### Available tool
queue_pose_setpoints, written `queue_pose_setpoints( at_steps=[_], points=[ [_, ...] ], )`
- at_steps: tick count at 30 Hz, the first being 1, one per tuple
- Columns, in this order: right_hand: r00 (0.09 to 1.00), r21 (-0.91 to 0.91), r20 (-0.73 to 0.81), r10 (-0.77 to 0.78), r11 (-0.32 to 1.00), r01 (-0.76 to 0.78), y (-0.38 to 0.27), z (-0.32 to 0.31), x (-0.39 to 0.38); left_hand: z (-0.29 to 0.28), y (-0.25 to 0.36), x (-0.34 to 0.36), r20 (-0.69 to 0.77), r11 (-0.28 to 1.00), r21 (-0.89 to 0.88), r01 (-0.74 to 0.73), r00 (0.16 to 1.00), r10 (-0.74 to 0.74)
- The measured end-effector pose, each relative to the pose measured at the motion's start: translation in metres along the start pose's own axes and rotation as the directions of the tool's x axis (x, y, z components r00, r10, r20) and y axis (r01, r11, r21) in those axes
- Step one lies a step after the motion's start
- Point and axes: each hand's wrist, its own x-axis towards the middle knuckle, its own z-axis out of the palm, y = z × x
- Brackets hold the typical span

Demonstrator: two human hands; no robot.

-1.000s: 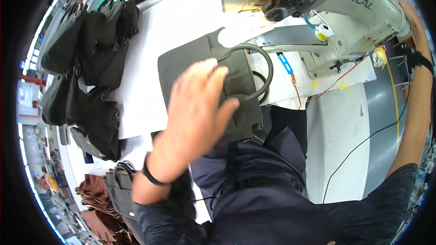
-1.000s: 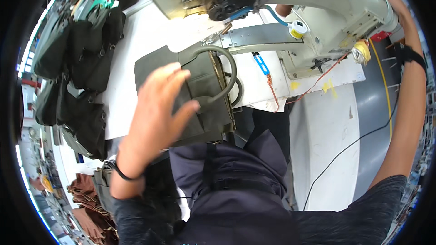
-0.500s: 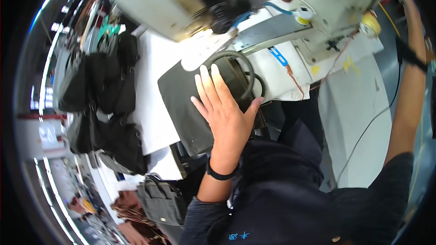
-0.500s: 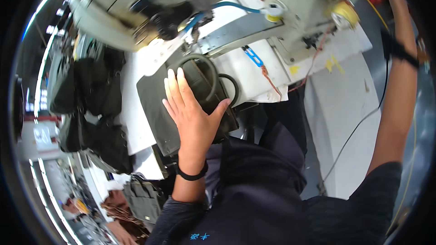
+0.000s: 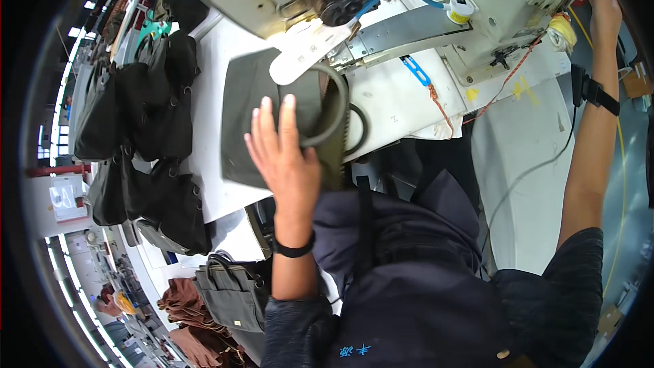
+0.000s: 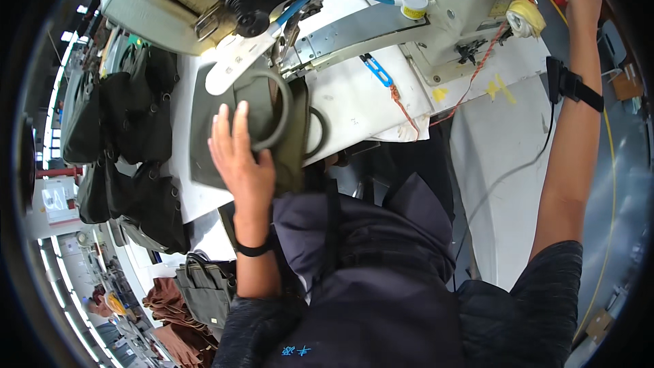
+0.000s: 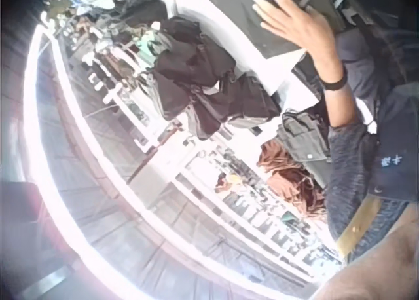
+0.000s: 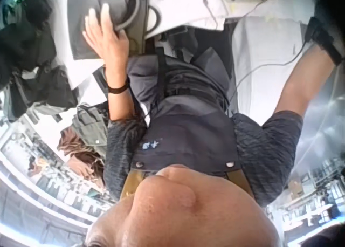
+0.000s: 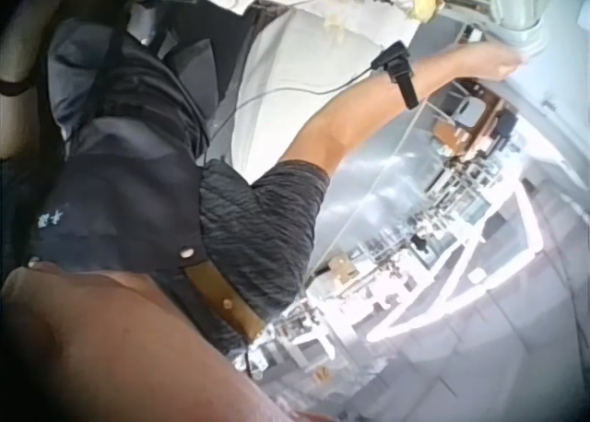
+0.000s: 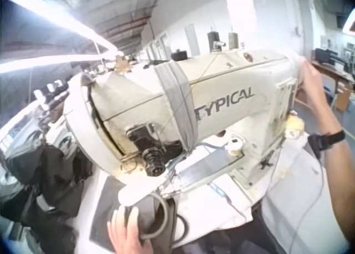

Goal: The person operates an industrial sewing machine to attach a zipper to a dark green fabric bag. They guide the bag under the needle, sew along the zipper track, and then use scissors to trim the excess thread. The person inspects the finished seam and the bag's handle before placing the item aside.

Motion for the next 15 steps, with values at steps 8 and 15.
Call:
queue_pose_setpoints(
  at_steps=[8,15],
  points=[
    [0.988,-0.042,0.066,-0.137,0.989,0.14,-0.176,0.006,-0.202,0.008,-0.046,0.012,-0.102,0.99,-0.13,-0.052,0.994,0.038],
    [0.284,0.05,0.886,0.367,0.534,-0.844,-0.234,0.17,-0.346,0.021,-0.024,0.043,-0.219,0.972,-0.151,-0.181,0.965,0.145]
  ],
)
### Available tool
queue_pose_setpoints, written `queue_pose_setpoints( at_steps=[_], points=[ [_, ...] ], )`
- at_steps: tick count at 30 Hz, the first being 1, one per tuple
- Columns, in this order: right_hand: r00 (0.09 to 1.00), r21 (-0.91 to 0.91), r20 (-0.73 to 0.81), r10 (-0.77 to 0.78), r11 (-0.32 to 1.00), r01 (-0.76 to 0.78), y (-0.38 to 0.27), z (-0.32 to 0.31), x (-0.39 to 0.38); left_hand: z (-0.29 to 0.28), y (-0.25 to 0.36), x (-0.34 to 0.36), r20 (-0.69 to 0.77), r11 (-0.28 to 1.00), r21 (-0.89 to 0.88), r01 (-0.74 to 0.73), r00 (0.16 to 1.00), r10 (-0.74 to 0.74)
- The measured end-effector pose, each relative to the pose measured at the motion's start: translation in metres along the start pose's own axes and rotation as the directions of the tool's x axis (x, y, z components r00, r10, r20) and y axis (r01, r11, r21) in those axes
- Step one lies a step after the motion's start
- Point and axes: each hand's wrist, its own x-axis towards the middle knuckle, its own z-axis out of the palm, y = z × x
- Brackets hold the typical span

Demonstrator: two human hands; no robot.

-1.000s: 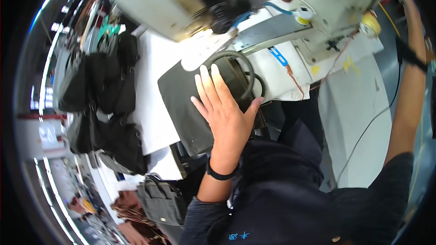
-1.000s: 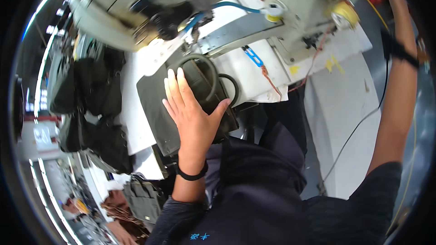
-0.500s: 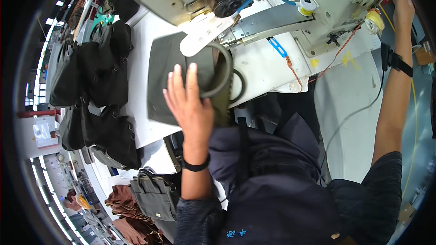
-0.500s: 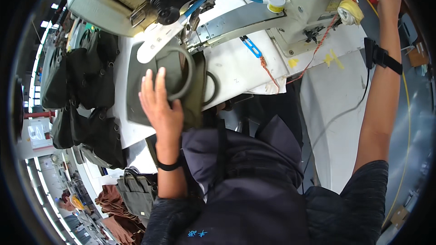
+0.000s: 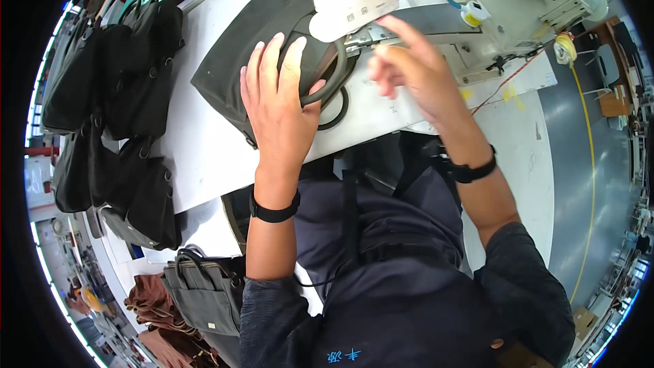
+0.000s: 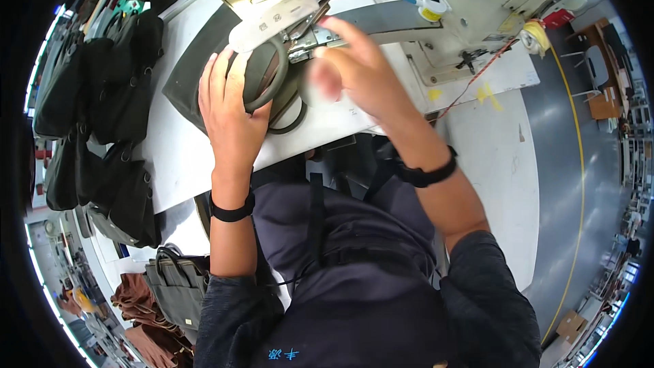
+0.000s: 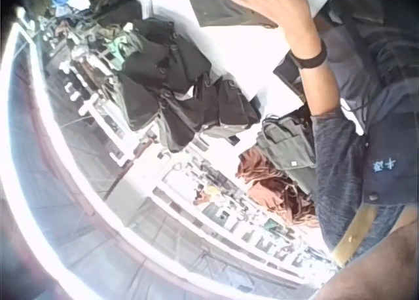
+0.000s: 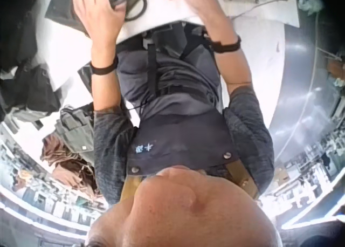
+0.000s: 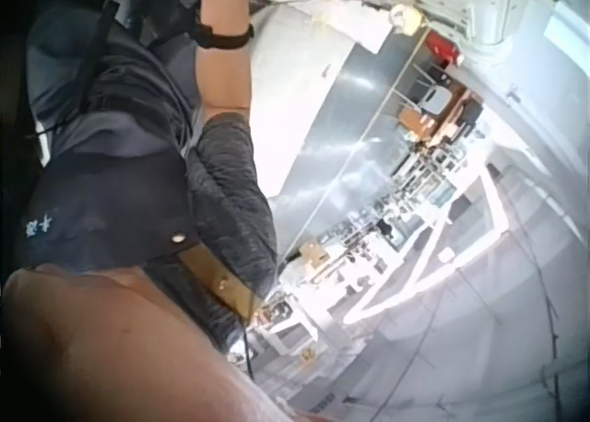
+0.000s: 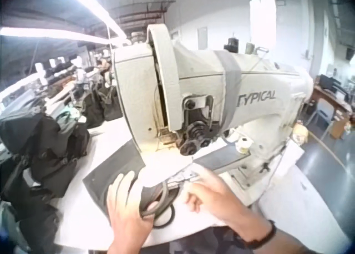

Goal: The person operates an industrial sewing machine to attach a zipper to a dark green fabric bag. They guide the bag under the needle, sew along the zipper track, and then use scissors to trim the excess thread. The person inspects the finished seam and the bag's handle before placing the item aside.

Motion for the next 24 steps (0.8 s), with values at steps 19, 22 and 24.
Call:
queue_pose_setpoints(
  at_steps=[19,22,24],
  points=[
    [0.99,-0.333,-0.011,0.143,0.933,-0.138,0.009,-0.063,-0.044,-0.02,-0.091,0.0,0.182,0.979,0.157,0.131,0.97,-0.159],
    [0.982,-0.345,-0.08,0.172,0.919,-0.19,0.03,-0.079,-0.061,-0.039,-0.074,-0.019,0.155,0.969,0.218,0.118,0.976,-0.154],
    [0.974,-0.364,-0.147,0.171,0.906,-0.214,0.055,-0.09,-0.081,-0.055,-0.033,-0.026,0.129,0.973,0.204,0.105,0.983,-0.133]
  ],
)
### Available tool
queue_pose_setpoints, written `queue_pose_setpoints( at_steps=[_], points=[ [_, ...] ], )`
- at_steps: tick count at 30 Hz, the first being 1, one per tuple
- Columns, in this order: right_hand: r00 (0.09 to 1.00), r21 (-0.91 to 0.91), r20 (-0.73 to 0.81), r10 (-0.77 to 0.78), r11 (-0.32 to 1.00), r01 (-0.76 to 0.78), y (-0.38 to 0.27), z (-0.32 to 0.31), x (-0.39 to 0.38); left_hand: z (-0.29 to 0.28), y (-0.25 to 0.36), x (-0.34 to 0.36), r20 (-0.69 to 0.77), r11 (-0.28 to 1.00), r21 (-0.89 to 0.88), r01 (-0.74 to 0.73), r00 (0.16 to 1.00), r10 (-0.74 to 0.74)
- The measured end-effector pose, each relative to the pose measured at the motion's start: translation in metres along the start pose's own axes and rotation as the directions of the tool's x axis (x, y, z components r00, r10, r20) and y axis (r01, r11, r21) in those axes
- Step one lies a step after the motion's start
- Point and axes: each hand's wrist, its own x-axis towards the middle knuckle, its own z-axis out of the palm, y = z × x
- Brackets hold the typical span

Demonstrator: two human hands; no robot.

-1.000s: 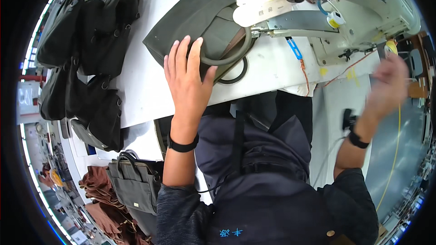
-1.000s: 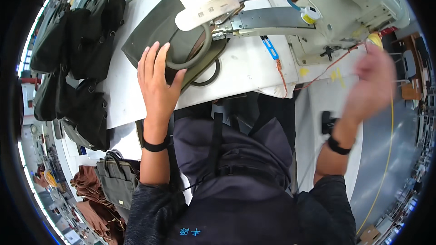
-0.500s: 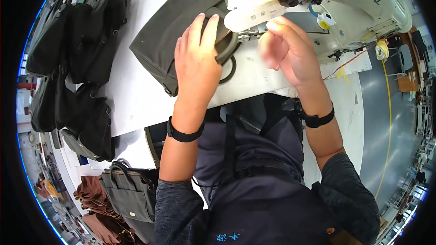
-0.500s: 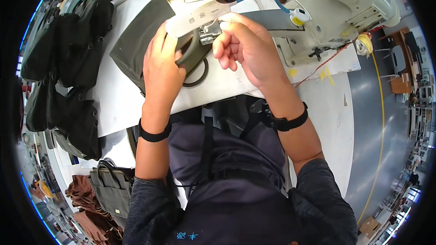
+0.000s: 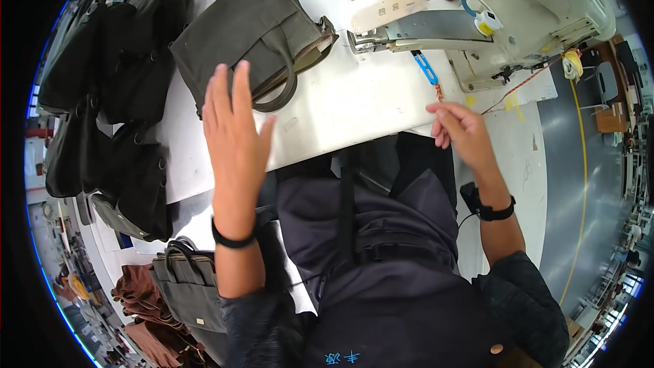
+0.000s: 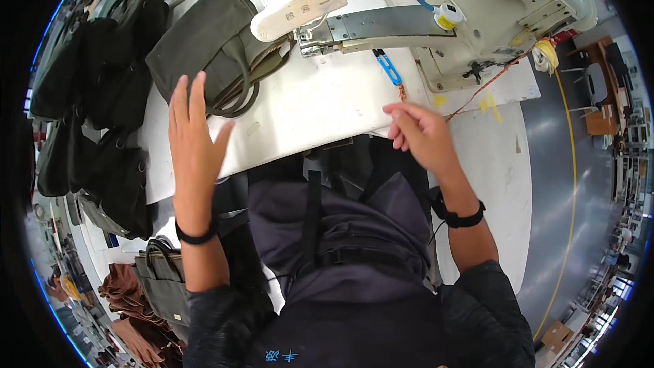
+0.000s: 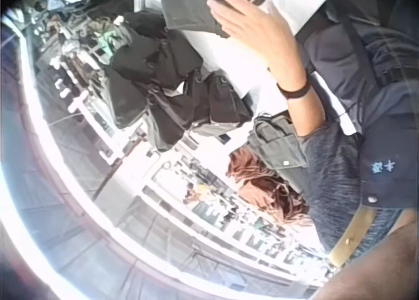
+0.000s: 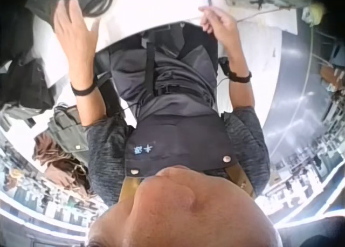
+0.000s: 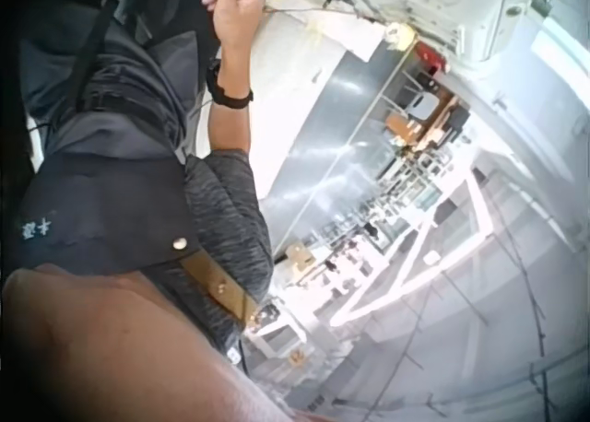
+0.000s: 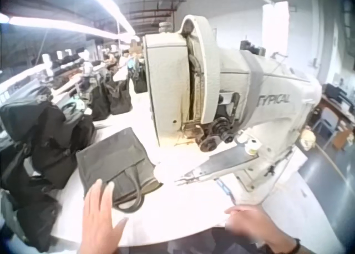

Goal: The person operates an industrial sewing machine to attach a zipper to a dark green fabric bag. They guide the bag under the needle, sew along the zipper track, and then use scissors to trim the excess thread. The person inspects the finished seam and the bag's handle before placing the item aside.

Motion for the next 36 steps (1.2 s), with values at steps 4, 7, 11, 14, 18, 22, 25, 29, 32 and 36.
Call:
queue_pose_setpoints(
  at_steps=[4,7,11,14,18,22,25,29,32,36],
  points=[
    [0.999,-0.287,0.027,0.025,0.958,-0.016,0.052,0.015,-0.038,0.007,0.048,-0.02,0.137,0.88,-0.475,0.008,0.988,0.065],
    [0.919,-0.628,0.134,-0.371,0.685,0.369,0.109,0.007,-0.047,0.044,0.058,0.007,0.254,0.781,-0.607,0.148,0.967,0.014],
    [0.943,-0.785,0.014,-0.333,0.581,0.217,0.172,-0.006,-0.05,0.072,0.064,0.055,0.403,0.564,-0.755,0.336,0.915,-0.005],
    [0.89,-0.876,0.025,-0.455,0.42,0.239,0.183,-0.004,-0.042,0.082,0.061,0.073,0.444,0.401,-0.831,0.386,0.894,0.06],
    [0.888,-0.869,-0.05,-0.456,0.458,0.186,0.192,-0.007,-0.037,0.101,0.056,0.083,0.445,0.281,-0.871,0.404,0.89,0.101],
    [0.89,-0.858,-0.037,-0.455,0.471,0.205,0.193,-0.006,-0.037,0.098,0.061,0.077,0.41,0.161,-0.904,0.396,0.91,0.066],
    [0.886,-0.873,-0.026,-0.463,0.443,0.206,0.193,-0.005,-0.035,0.096,0.064,0.075,0.399,0.123,-0.913,0.39,0.915,0.063],
    [0.88,-0.878,-0.004,-0.475,0.423,0.225,0.19,-0.002,-0.035,0.093,0.059,0.073,0.37,0.21,-0.913,0.35,0.927,0.064],
    [0.878,-0.881,0.008,-0.479,0.412,0.233,0.186,0.001,-0.034,0.099,0.062,0.075,0.339,0.127,-0.935,0.33,0.939,0.057],
    [0.887,-0.88,0.008,-0.461,0.419,0.226,0.181,0.007,-0.034,0.093,0.059,0.073,0.377,0.144,-0.92,0.363,0.922,0.084]
  ],
)
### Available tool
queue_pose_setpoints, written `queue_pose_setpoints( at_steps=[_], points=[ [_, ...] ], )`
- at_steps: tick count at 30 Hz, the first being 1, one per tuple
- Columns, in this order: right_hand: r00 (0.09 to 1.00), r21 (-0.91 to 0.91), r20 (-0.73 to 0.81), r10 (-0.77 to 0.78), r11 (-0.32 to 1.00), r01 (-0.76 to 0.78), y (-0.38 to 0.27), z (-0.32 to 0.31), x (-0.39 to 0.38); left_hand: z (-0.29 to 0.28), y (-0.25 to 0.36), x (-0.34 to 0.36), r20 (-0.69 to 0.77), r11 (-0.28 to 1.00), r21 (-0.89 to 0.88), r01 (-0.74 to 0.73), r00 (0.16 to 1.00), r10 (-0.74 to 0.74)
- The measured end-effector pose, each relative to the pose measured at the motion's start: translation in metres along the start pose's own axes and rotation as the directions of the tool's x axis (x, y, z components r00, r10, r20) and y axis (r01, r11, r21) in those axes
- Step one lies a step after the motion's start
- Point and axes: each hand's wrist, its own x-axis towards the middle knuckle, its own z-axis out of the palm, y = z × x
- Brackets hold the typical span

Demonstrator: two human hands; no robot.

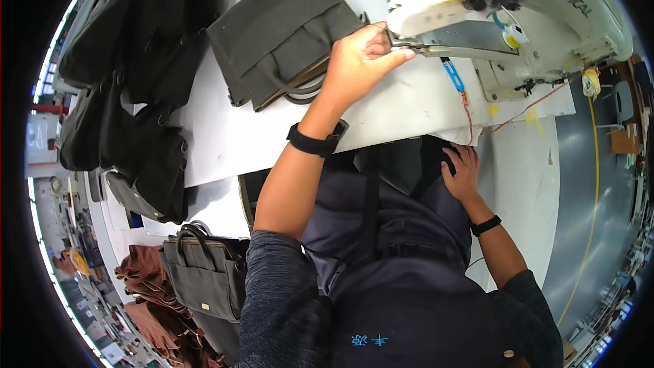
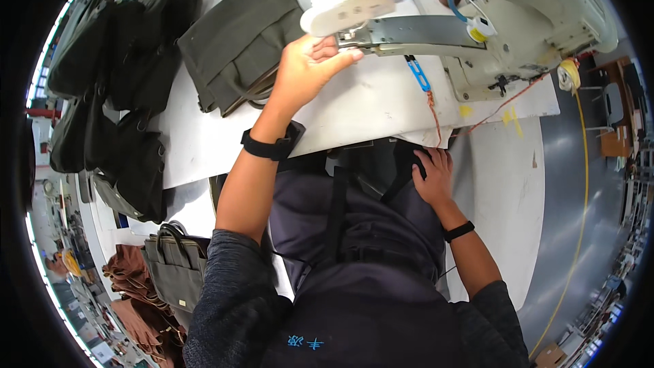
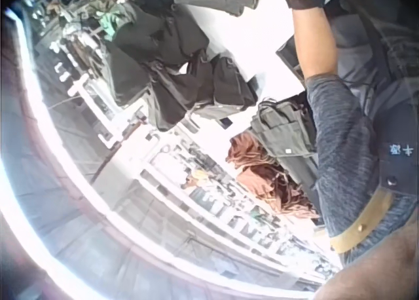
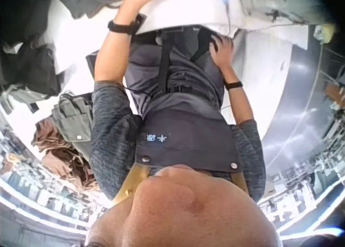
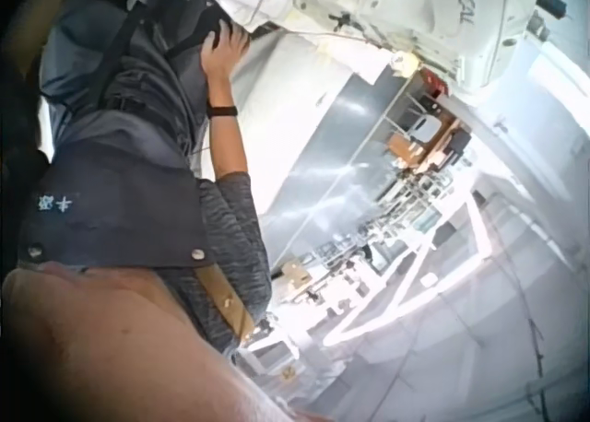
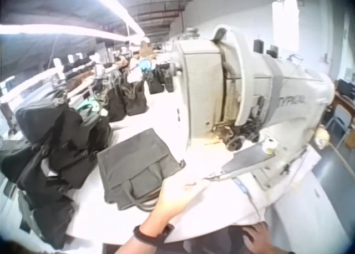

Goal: The person operates an industrial sewing machine to attach a zipper to a dark green fabric bag. They guide the bag under the needle, sew along the zipper track, and then use scissors to trim the excess thread. The person inspects the finished seam and the bag's handle before placing the item aside.

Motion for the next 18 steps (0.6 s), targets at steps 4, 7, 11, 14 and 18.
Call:
queue_pose_setpoints(
  at_steps=[4,7,11,14,18],
  points=[
    [1.0,0.053,-0.01,0.027,0.998,-0.027,0.009,-0.001,-0.004,-0.005,-0.006,0.003,-0.012,0.995,0.089,0.051,0.999,-0.05],
    [0.999,0.098,-0.018,0.032,0.995,-0.03,0.017,-0.004,-0.006,-0.005,-0.009,0.003,-0.029,0.998,0.024,0.05,0.998,-0.05],
    [0.999,0.139,-0.031,0.03,0.99,-0.025,0.023,-0.011,-0.006,-0.003,0.001,0.002,-0.001,0.998,-0.036,0.052,0.999,-0.052],
    [0.998,0.165,-0.04,0.038,0.986,-0.031,0.032,-0.008,-0.012,-0.005,0.002,0.001,-0.027,0.997,-0.032,0.064,0.998,-0.064],
    [0.996,0.199,-0.061,0.061,0.979,-0.048,0.041,-0.008,-0.016,-0.025,-0.001,-0.009,-0.153,0.975,0.128,0.182,0.975,-0.161]
  ],
)
